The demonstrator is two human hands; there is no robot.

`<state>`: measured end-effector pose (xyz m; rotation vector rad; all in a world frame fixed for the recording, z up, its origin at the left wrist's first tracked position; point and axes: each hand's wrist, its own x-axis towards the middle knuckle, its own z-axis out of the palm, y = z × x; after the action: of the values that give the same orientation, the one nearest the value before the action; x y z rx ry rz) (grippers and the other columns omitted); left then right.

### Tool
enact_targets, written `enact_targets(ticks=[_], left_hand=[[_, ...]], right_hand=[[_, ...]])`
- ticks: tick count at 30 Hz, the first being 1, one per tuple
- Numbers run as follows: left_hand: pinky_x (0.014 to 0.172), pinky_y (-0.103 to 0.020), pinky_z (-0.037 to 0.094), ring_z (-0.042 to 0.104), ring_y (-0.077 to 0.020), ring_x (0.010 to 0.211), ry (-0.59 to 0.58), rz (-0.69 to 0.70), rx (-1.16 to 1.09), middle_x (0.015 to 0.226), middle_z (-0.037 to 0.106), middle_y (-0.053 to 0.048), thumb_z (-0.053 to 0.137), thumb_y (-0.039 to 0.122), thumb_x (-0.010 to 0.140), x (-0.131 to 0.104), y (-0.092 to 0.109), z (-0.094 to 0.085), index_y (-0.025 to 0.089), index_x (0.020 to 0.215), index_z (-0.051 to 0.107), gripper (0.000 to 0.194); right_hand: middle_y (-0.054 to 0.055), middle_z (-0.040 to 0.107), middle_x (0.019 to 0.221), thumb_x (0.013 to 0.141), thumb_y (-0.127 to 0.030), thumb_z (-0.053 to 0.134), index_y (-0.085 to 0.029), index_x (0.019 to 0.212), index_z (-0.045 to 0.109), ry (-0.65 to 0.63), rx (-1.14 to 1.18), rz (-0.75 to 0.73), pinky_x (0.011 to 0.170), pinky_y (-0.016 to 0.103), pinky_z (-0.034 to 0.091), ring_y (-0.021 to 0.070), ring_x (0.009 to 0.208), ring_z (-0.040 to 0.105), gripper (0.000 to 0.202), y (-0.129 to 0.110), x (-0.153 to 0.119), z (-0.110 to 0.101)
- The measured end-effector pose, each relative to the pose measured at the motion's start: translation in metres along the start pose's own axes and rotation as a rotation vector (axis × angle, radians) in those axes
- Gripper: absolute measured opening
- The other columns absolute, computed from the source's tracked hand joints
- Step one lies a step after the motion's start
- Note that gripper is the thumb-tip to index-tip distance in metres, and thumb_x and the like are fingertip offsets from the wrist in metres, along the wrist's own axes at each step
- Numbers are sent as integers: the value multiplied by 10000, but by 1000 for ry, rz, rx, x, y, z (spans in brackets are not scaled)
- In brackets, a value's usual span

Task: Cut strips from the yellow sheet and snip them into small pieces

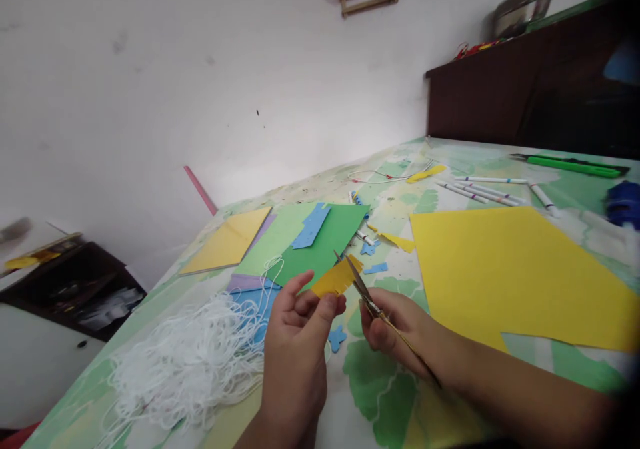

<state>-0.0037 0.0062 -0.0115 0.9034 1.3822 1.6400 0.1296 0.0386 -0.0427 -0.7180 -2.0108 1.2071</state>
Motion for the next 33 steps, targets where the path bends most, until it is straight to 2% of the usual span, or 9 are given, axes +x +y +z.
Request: enact_targets(ticks=[3,7,12,20,25,29,33], left_hand=[[557,-220,456,614,-123,630,-1,-17,-24,678,612,26,620,246,633,0,0,0,207,970,492,363],[616,-253,471,611,-119,603,9,-27,-108,643,607,31,621,230,627,0,0,1,176,763,522,177],[606,-243,470,594,-109,606,7,-14,-136,648,612,23,620,231,626,3,-1,1,171,698,506,148],[472,-158,418,512,-49,460,58,-29,-118,532,570,36,642,247,608,5,-1,1,141,703,566,161],[542,-213,472,580,-95,535,122,-15,-232,577,608,15,647,204,597,5,1,2,147,707,565,149],[590,-248,483,591,-106,577,92,-3,-301,601,609,20,629,195,613,5,4,3,165,672,546,107],[543,-169,444,546,-57,540,116,-40,-273,607,582,37,647,195,595,6,4,2,167,660,556,115]], right_hand=[[-38,343,580,713,-659,281,-175,682,359,16,57,-6,450,203,276,88,508,309,491,2,0,1],[-30,364,585,719,-654,279,-173,701,371,65,99,2,457,206,294,92,515,334,490,6,1,2],[-25,380,592,708,-664,277,-172,697,371,123,90,14,470,214,313,97,524,354,501,4,1,1],[-13,394,608,722,-632,321,-173,668,379,182,-98,15,488,230,319,113,549,361,466,-2,1,1],[-21,401,575,731,-599,345,-183,641,360,204,-242,62,463,224,300,112,520,369,426,0,0,2],[-25,411,555,740,-562,371,-187,635,350,233,-351,107,441,217,269,108,496,369,390,2,1,2],[-27,427,548,733,-537,411,-189,630,344,176,-431,122,438,216,238,101,479,357,369,4,3,3]])
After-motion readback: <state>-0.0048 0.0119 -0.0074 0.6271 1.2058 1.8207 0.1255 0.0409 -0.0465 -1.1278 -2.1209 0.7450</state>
